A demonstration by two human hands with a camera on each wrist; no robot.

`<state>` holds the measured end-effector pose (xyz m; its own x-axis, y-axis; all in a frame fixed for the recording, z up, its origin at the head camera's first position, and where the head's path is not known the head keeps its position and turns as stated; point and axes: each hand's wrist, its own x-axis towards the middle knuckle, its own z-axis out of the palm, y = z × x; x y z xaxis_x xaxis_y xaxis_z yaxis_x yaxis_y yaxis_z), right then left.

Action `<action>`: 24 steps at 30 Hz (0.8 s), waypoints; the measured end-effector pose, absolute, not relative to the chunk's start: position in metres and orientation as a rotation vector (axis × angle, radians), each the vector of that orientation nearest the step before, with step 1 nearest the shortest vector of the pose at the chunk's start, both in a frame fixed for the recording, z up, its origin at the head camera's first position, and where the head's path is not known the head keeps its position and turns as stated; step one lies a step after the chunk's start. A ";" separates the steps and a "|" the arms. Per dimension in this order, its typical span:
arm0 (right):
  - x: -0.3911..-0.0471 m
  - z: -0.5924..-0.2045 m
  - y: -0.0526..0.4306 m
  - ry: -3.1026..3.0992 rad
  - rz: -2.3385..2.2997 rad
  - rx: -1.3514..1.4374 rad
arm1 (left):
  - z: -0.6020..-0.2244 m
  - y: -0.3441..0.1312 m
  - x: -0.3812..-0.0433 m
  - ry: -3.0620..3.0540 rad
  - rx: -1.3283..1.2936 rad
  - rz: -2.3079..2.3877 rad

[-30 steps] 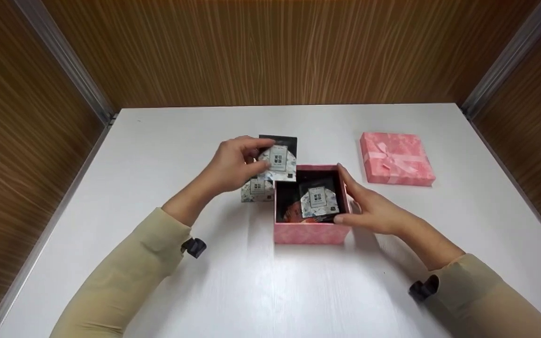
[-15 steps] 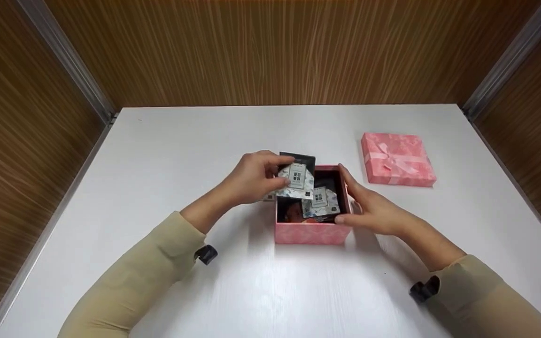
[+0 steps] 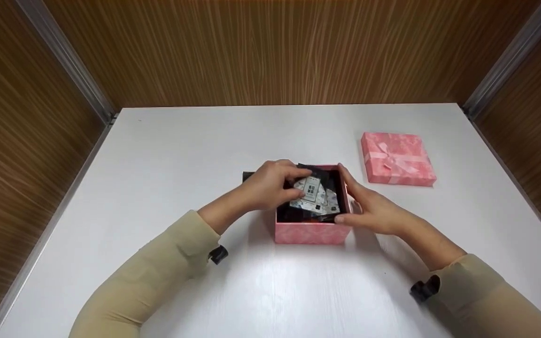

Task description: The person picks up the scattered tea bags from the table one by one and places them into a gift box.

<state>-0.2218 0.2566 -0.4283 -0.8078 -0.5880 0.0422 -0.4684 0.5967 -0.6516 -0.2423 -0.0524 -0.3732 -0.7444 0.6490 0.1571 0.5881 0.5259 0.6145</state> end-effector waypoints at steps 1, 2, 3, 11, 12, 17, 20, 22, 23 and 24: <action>-0.222 -0.428 0.257 2.645 -1.003 -0.882 | -0.373 -0.051 -0.243 2.665 1.092 1.008; -0.222 -0.428 0.256 2.645 -1.005 -0.881 | -0.374 -0.049 -0.243 2.670 1.100 0.995; -0.222 -0.428 0.256 2.644 -1.007 -0.882 | -0.374 -0.047 -0.243 2.678 1.109 0.974; -0.221 -0.428 0.256 2.643 -1.019 -0.890 | -0.380 -0.029 -0.244 2.749 1.149 0.766; -0.221 -0.429 0.256 2.645 -1.018 -0.889 | -0.380 -0.027 -0.244 2.755 1.145 0.735; -0.221 -0.428 0.256 2.649 -1.017 -0.885 | -0.383 -0.020 -0.244 2.781 1.085 0.575; -0.221 -0.429 0.256 2.647 -1.018 -0.878 | -0.385 -0.017 -0.245 2.807 1.069 0.469; -0.221 -0.429 0.256 2.644 -1.023 -0.877 | -0.386 -0.015 -0.245 2.828 1.075 0.400; -0.221 -0.429 0.256 2.640 -1.027 -0.877 | -0.387 -0.014 -0.246 2.839 1.082 0.370; -0.221 -0.429 0.257 2.636 -1.031 -0.879 | -0.388 -0.013 -0.246 2.848 1.090 0.346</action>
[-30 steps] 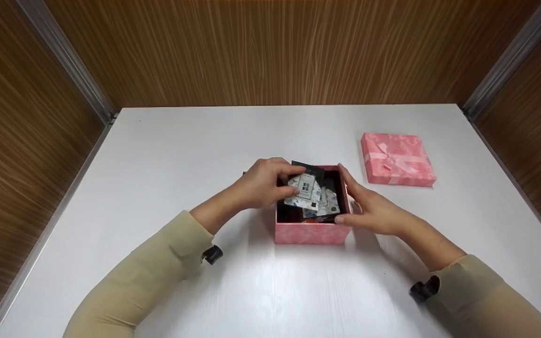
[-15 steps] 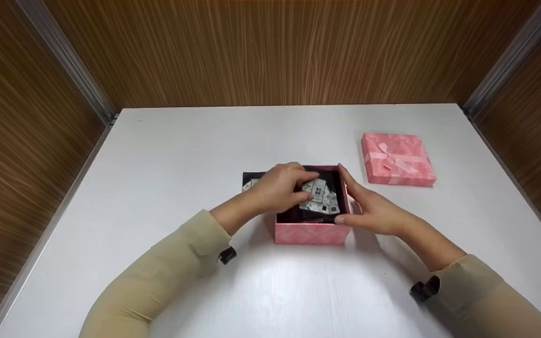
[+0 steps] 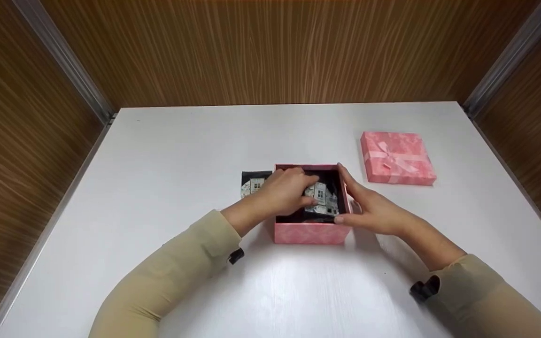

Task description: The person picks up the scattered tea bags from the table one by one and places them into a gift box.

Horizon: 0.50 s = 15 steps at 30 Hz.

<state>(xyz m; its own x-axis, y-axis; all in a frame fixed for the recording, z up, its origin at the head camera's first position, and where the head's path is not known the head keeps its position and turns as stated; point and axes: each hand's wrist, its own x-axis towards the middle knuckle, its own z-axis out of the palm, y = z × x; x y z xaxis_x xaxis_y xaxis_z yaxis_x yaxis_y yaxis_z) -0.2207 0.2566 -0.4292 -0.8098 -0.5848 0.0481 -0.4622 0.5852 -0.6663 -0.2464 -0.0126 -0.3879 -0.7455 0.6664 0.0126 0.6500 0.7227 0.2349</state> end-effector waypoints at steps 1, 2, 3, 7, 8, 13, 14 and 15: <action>-0.220 -0.429 0.257 2.633 -1.036 -0.883 | -0.389 -0.012 -0.247 2.856 1.095 0.326; -0.221 -0.429 0.257 2.631 -1.039 -0.885 | -0.389 -0.011 -0.247 2.864 1.100 0.312; -0.221 -0.429 0.257 2.628 -1.044 -0.887 | -0.390 -0.010 -0.248 2.868 1.103 0.299; -0.222 -0.429 0.257 2.624 -1.044 -0.884 | -0.392 -0.008 -0.249 2.874 1.102 0.236; -0.222 -0.429 0.257 2.624 -1.044 -0.879 | -0.392 -0.007 -0.249 2.871 1.098 0.223; -0.221 -0.429 0.256 2.617 -1.049 -0.875 | -0.391 -0.004 -0.247 2.860 1.062 0.146; -0.221 -0.429 0.256 2.618 -1.047 -0.878 | -0.391 -0.003 -0.247 2.858 1.051 0.134; -0.222 -0.429 0.256 2.618 -1.044 -0.879 | -0.391 -0.003 -0.246 2.859 1.044 0.118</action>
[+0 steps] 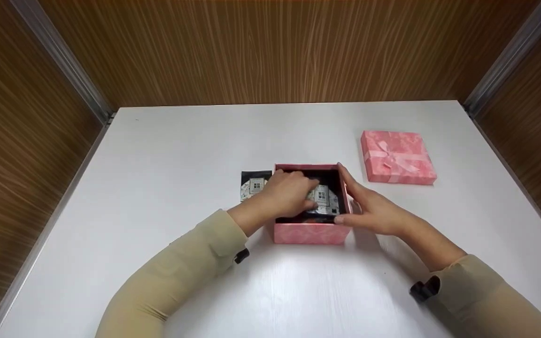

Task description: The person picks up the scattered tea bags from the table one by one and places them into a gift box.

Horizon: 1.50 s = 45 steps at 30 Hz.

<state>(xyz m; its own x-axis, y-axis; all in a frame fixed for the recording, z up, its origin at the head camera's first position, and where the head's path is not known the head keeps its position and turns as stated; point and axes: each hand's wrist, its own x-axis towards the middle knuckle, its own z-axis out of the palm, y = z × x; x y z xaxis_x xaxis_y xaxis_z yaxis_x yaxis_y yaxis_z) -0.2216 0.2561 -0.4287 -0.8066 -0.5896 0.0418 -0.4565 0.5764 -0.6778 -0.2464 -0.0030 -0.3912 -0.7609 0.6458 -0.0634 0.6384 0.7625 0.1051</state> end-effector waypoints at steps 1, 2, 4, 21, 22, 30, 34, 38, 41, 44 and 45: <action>-0.222 -0.429 0.256 2.620 -1.041 -0.879 | -0.391 -0.003 -0.246 2.858 1.039 0.106; -0.221 -0.429 0.256 2.621 -1.039 -0.880 | -0.392 -0.002 -0.246 2.859 1.032 0.094; -0.221 -0.428 0.256 2.620 -1.038 -0.880 | -0.392 -0.002 -0.245 2.861 1.023 0.076; -0.221 -0.428 0.257 2.619 -1.037 -0.880 | -0.392 -0.002 -0.246 2.884 1.029 0.157; -0.222 -0.429 0.257 2.617 -1.041 -0.882 | -0.392 -0.003 -0.246 2.886 1.035 0.203; -0.222 -0.429 0.257 2.638 -1.029 -0.893 | -0.378 -0.028 -0.248 2.918 1.065 0.792; -0.221 -0.428 0.256 2.640 -1.018 -0.883 | -0.368 -0.051 -0.256 2.959 1.044 1.131; -0.221 -0.427 0.256 2.636 -1.021 -0.879 | -0.365 -0.075 -0.270 2.982 0.959 1.322; -0.222 -0.428 0.256 2.633 -1.026 -0.879 | -0.370 -0.093 -0.281 3.005 0.867 1.329; -0.222 -0.430 0.256 2.633 -1.030 -0.884 | -0.381 -0.110 -0.290 2.972 0.744 1.340; -0.222 -0.430 0.256 2.634 -1.030 -0.885 | -0.385 -0.115 -0.293 2.948 0.698 1.349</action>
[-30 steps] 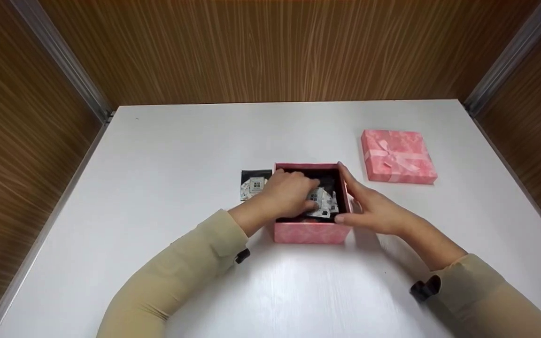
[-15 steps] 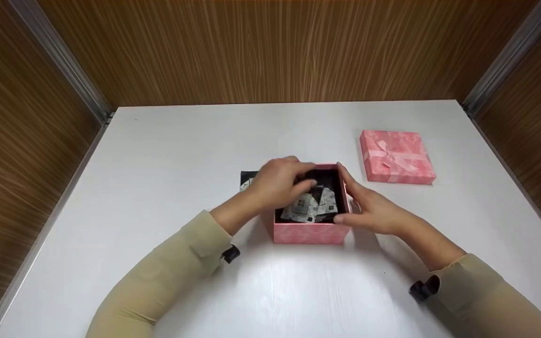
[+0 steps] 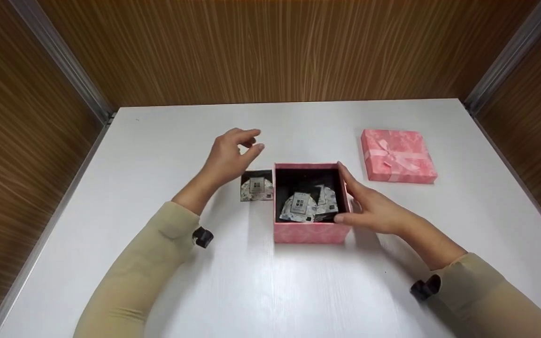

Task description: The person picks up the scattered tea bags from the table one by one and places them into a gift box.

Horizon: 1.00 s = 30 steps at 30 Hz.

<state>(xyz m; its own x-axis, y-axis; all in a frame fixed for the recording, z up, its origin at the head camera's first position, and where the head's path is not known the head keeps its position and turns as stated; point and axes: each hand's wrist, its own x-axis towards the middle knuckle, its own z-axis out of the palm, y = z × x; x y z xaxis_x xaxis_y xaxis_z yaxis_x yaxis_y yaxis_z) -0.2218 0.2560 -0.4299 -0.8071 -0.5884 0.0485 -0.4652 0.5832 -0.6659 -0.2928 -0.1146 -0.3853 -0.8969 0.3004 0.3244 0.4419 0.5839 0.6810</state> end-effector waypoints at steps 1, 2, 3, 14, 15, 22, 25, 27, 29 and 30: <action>-0.222 -0.430 0.256 2.634 -1.030 -0.887 | -0.390 -0.119 -0.295 -2.665 -0.594 -1.235; -0.221 -0.430 0.256 2.635 -1.031 -0.889 | -0.395 -0.124 -0.297 -2.696 -0.563 -1.267; -0.221 -0.430 0.256 2.634 -1.031 -0.888 | -0.400 -0.128 -0.299 -2.726 -0.535 -1.297; -0.222 -0.429 0.256 2.614 -1.045 -0.851 | -0.444 -0.152 -0.305 -3.044 -0.495 -1.376; -0.221 -0.429 0.256 2.613 -1.047 -0.850 | -0.445 -0.153 -0.305 -3.063 -0.517 -1.376; -0.221 -0.429 0.256 2.613 -1.054 -0.858 | -0.450 -0.155 -0.303 -3.111 -0.686 -1.286; -0.221 -0.429 0.255 2.614 -1.052 -0.855 | -0.451 -0.156 -0.303 -3.114 -0.712 -1.223; -0.221 -0.429 0.255 2.613 -1.054 -0.855 | -0.453 -0.156 -0.302 -3.116 -0.725 -1.183; -0.221 -0.429 0.255 2.611 -1.052 -0.859 | -0.454 -0.157 -0.303 -3.119 -0.743 -1.137; -0.221 -0.429 0.255 2.612 -1.051 -0.861 | -0.454 -0.157 -0.303 -3.124 -0.745 -1.115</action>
